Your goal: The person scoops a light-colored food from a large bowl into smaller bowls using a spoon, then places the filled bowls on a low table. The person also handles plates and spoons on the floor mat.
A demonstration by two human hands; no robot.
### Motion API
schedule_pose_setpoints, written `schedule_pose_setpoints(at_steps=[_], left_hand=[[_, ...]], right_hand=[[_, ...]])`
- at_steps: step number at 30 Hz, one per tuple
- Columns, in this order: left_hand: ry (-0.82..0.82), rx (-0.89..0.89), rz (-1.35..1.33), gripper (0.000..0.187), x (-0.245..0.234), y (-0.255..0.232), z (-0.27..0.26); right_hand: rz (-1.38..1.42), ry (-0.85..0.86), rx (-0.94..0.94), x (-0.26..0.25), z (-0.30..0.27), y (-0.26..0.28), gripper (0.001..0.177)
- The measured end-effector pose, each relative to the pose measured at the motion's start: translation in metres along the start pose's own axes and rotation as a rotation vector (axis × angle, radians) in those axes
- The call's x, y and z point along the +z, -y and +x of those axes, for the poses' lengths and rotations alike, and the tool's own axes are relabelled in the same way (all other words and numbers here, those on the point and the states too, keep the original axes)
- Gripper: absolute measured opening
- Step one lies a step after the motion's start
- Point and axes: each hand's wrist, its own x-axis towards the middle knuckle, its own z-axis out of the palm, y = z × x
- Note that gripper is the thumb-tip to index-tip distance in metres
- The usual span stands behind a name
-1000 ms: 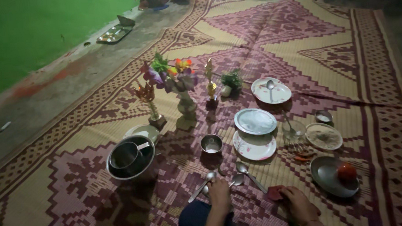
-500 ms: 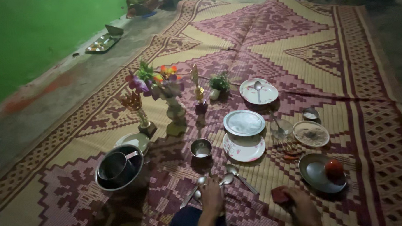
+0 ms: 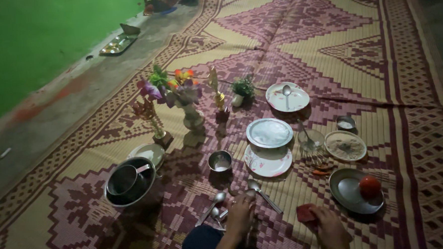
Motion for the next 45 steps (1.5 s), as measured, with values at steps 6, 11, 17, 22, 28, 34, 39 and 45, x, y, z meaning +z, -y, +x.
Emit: schedule_pose_setpoints(at_steps=[6,11,17,22,28,34,39,45], left_hand=[[0.126,-0.046,-0.078,0.025,0.007,-0.018,0.001],[0.01,-0.021,-0.164,0.028,0.018,-0.052,-0.013],[0.0,0.054,-0.239,0.031,0.044,-0.085,-0.015],[0.009,0.071,-0.237,0.031,0.054,-0.089,-0.013],[-0.023,0.118,-0.192,0.034,0.056,-0.083,-0.006],[0.01,0.115,-0.156,0.035,0.066,-0.087,0.024],[0.046,0.109,-0.142,0.044,0.072,-0.099,0.045],[0.07,0.06,-0.124,0.05,0.064,-0.104,0.05]], right_hand=[[-0.152,0.057,0.034,0.001,-0.008,0.006,0.06],[-0.116,-0.021,0.092,-0.013,-0.004,0.002,0.061],[-0.099,0.003,0.118,-0.034,-0.012,-0.038,0.062],[-0.064,0.023,0.128,-0.032,-0.009,-0.059,0.056],[-0.013,-0.155,0.098,-0.027,0.013,-0.043,0.04],[0.323,-0.257,0.316,-0.015,0.075,-0.056,0.042],[0.464,-0.237,0.436,-0.006,0.132,-0.106,0.045],[0.334,-0.266,0.629,-0.01,0.186,-0.142,0.039]])
